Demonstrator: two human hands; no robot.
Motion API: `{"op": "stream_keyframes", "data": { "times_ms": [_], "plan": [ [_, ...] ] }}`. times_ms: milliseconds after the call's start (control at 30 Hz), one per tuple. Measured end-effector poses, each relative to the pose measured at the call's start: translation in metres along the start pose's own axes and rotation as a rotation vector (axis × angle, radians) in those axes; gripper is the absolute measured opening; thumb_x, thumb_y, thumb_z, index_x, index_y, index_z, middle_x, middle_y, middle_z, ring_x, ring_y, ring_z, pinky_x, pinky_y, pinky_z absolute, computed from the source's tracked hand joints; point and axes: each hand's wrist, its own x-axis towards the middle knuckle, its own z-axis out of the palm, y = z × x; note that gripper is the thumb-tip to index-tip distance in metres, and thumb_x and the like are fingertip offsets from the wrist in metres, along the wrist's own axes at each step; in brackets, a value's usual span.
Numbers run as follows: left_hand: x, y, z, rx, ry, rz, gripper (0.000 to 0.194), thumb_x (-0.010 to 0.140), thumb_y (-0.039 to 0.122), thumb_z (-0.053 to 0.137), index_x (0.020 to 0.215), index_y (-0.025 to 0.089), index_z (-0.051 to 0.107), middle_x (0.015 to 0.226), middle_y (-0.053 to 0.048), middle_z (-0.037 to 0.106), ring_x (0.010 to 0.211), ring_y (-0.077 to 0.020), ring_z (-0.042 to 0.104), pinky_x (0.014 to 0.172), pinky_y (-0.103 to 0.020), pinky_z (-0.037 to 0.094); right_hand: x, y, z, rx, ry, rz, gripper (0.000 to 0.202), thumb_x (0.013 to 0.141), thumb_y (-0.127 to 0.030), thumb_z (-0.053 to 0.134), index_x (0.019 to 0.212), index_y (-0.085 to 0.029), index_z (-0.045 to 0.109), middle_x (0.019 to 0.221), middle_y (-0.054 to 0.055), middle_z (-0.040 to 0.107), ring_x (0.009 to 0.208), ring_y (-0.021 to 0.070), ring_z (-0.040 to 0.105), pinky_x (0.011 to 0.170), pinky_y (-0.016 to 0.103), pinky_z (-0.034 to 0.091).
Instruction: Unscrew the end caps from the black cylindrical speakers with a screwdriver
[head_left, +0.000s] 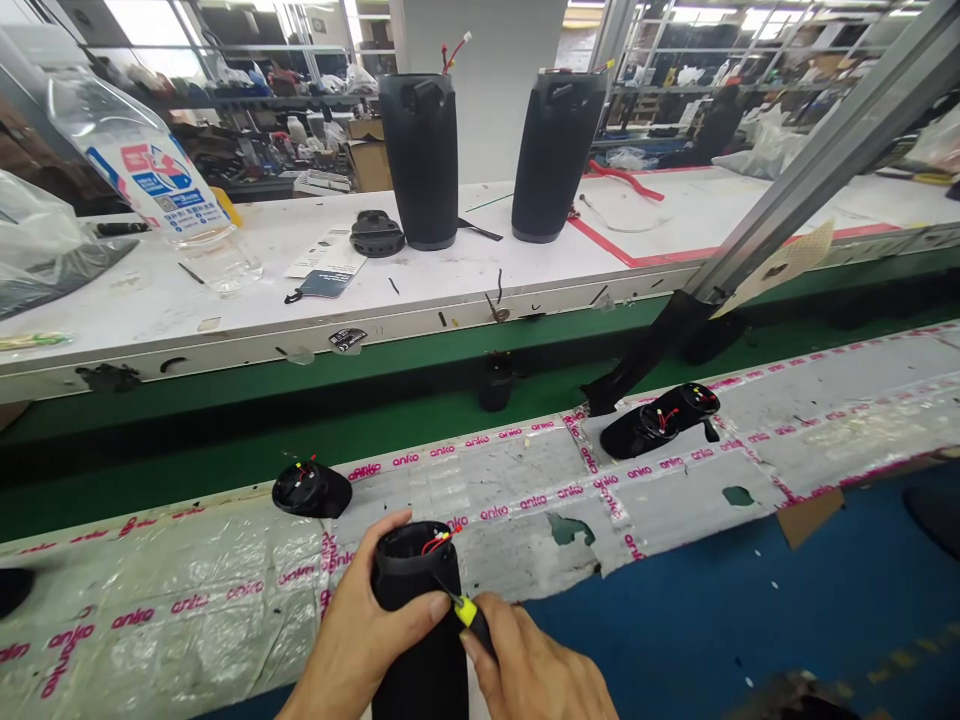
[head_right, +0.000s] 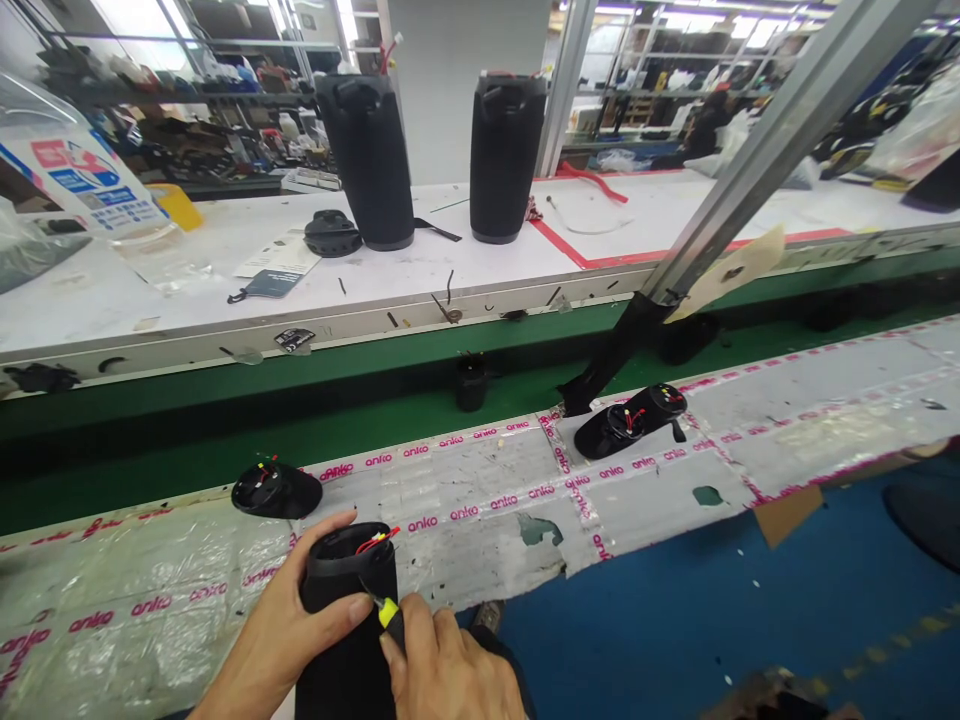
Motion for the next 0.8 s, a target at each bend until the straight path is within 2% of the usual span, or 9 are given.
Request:
{"op": "stream_keyframes", "data": {
  "times_ms": [167,333,467,633,700,800],
  "plan": [
    [0.001,0.002,0.002,-0.004,0.001,0.006,0.083,0.062,0.050,0.081,0.136,0.024,0.052,0.113,-0.005,0.075,0.101,-0.0328,0.069,0.095,-0.043,0.048,0.000,0.000,0.001,0.000,-0.004,-0.006,0.041,0.114,-0.038,0.012,0.111,-0.025,0.050,0.068,-0.004,0.066,0.045,0.0139,0.066,0.039,0.034,0.037],
    [-0.001,0.006,0.005,0.038,0.030,-0.002,0.081,0.061,0.044,0.079,0.134,0.023,0.052,0.112,-0.006,0.075,0.102,-0.0335,0.068,0.096,-0.045,0.047,-0.002,0.004,0.002,-0.060,-0.050,-0.027,0.043,0.115,-0.036,0.011,0.107,-0.024,0.051,0.065,-0.004,0.064,0.041,0.0135,0.064,0.037,0.035,0.031],
    [-0.004,0.008,0.008,0.039,0.017,0.012,0.078,0.061,0.040,0.078,0.133,0.022,0.054,0.110,-0.006,0.076,0.103,-0.0331,0.067,0.096,-0.043,0.049,-0.003,0.007,-0.001,-0.114,-0.122,-0.080,0.033,0.115,-0.035,0.022,0.105,-0.023,0.051,0.063,-0.004,0.063,0.038,0.0141,0.062,0.037,0.032,0.031],
    [-0.003,-0.001,0.011,0.073,0.070,0.028,0.074,0.059,0.036,0.075,0.129,0.022,0.057,0.104,-0.005,0.077,0.096,-0.0333,0.071,0.094,-0.045,0.051,-0.002,0.008,-0.004,-0.151,-0.180,-0.106,0.023,0.112,-0.033,0.035,0.102,-0.023,0.052,0.062,-0.003,0.064,0.036,0.0158,0.061,0.036,0.030,0.030],
    [0.000,-0.007,0.011,0.097,0.076,0.027,0.074,0.058,0.036,0.076,0.129,0.023,0.057,0.105,-0.006,0.077,0.096,-0.0334,0.071,0.092,-0.046,0.053,0.000,0.006,-0.002,-0.134,-0.192,-0.089,0.025,0.112,-0.032,0.034,0.097,-0.024,0.052,0.060,-0.003,0.064,0.034,0.0167,0.060,0.035,0.031,0.029],
    [0.006,-0.014,0.009,0.035,0.021,0.007,0.079,0.060,0.043,0.082,0.132,0.023,0.055,0.107,-0.006,0.077,0.100,-0.0335,0.071,0.091,-0.044,0.054,0.000,0.003,0.003,-0.058,-0.160,-0.050,0.034,0.113,-0.031,0.025,0.095,-0.024,0.053,0.060,-0.003,0.064,0.036,0.0171,0.061,0.036,0.031,0.032]
  ]
}}
